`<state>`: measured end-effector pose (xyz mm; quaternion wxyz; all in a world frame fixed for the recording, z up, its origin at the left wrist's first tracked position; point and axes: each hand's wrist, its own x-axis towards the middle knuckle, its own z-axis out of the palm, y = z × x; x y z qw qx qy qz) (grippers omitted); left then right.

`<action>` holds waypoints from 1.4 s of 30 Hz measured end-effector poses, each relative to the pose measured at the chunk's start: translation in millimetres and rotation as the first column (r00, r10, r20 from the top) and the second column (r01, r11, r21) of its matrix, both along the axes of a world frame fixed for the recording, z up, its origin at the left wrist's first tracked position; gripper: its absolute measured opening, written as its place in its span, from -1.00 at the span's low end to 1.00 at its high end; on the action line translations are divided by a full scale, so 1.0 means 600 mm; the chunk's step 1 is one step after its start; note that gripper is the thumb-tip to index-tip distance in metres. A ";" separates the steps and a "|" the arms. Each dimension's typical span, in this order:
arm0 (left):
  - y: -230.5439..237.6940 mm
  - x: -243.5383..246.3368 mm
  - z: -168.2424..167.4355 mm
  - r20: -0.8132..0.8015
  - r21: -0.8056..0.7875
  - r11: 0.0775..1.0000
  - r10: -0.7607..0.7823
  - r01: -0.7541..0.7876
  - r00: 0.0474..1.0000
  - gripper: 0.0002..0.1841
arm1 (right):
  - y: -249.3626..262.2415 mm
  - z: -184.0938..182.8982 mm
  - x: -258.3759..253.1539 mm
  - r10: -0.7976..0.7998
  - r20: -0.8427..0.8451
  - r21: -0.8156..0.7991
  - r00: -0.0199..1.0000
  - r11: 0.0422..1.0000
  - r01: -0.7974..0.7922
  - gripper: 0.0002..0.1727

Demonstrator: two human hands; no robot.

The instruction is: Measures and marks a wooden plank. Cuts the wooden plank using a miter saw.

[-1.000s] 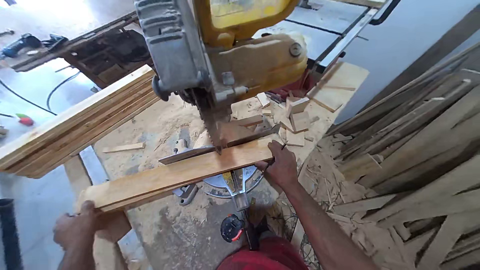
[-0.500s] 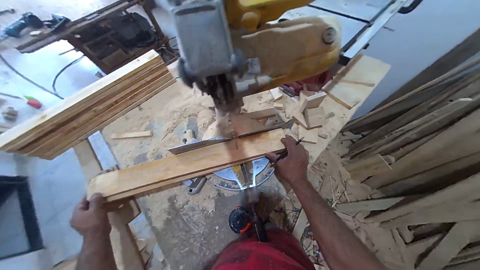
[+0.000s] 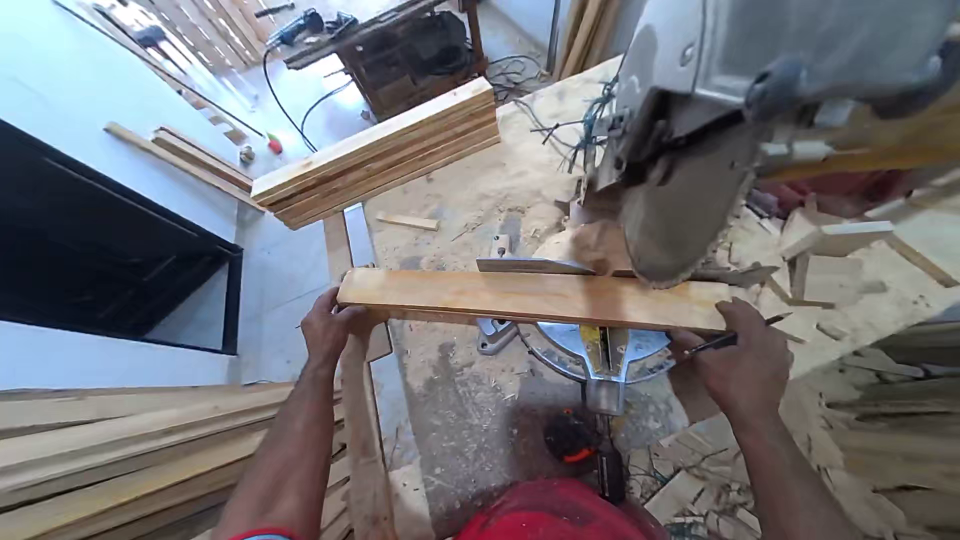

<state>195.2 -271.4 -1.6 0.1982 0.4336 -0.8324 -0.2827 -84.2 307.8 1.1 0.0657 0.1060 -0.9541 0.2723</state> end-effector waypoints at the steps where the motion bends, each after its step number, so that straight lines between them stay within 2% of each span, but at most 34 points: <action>1: 0.002 0.000 -0.005 -0.033 0.037 0.999 0.013 -0.012 0.999 -0.35 | -0.001 0.001 -0.001 -0.008 0.010 0.001 1.000 1.000 0.008 -0.18; 4: 0.008 0.004 -0.009 -0.188 0.243 0.969 0.005 0.042 0.982 -0.24 | -0.009 0.012 -0.002 -0.041 0.039 0.010 0.998 0.999 0.041 -0.15; 6: 0.012 0.006 -0.003 -0.269 0.329 0.939 -0.010 0.102 0.963 -0.31 | -0.011 0.016 -0.005 -0.059 0.045 0.021 0.997 0.998 0.058 -0.11; 8: 0.014 0.001 -0.002 -0.241 0.322 0.945 0.019 0.062 0.970 -0.47 | -0.009 0.016 -0.008 -0.072 0.041 0.045 0.997 0.997 0.070 -0.09; 15: 0.038 -0.060 -0.002 -0.163 0.262 0.931 0.304 -0.256 0.939 -0.52 | -0.012 0.009 -0.008 -0.068 0.026 -0.039 0.997 0.997 0.069 -0.15; 19: 0.054 -0.075 0.007 -0.140 0.255 0.904 0.387 -0.344 0.912 -0.53 | -0.016 0.013 -0.005 -0.089 0.069 -0.078 0.994 0.992 0.094 -0.19; 27: 0.042 -0.067 0.010 -0.240 0.369 0.886 0.383 -0.281 0.892 -0.61 | -0.020 0.014 -0.003 -0.118 0.068 -0.081 0.991 0.989 0.124 -0.17; 34: 0.047 -0.077 0.029 -0.230 0.434 0.853 0.415 -0.289 0.880 -0.63 | -0.016 0.011 -0.007 -0.138 0.142 -0.149 0.980 0.976 0.159 -0.15; 42: 0.020 -0.075 0.019 -0.222 0.536 0.805 0.427 -0.257 0.877 -0.63 | -0.014 0.018 -0.011 -0.155 0.181 -0.181 0.971 0.965 0.188 -0.15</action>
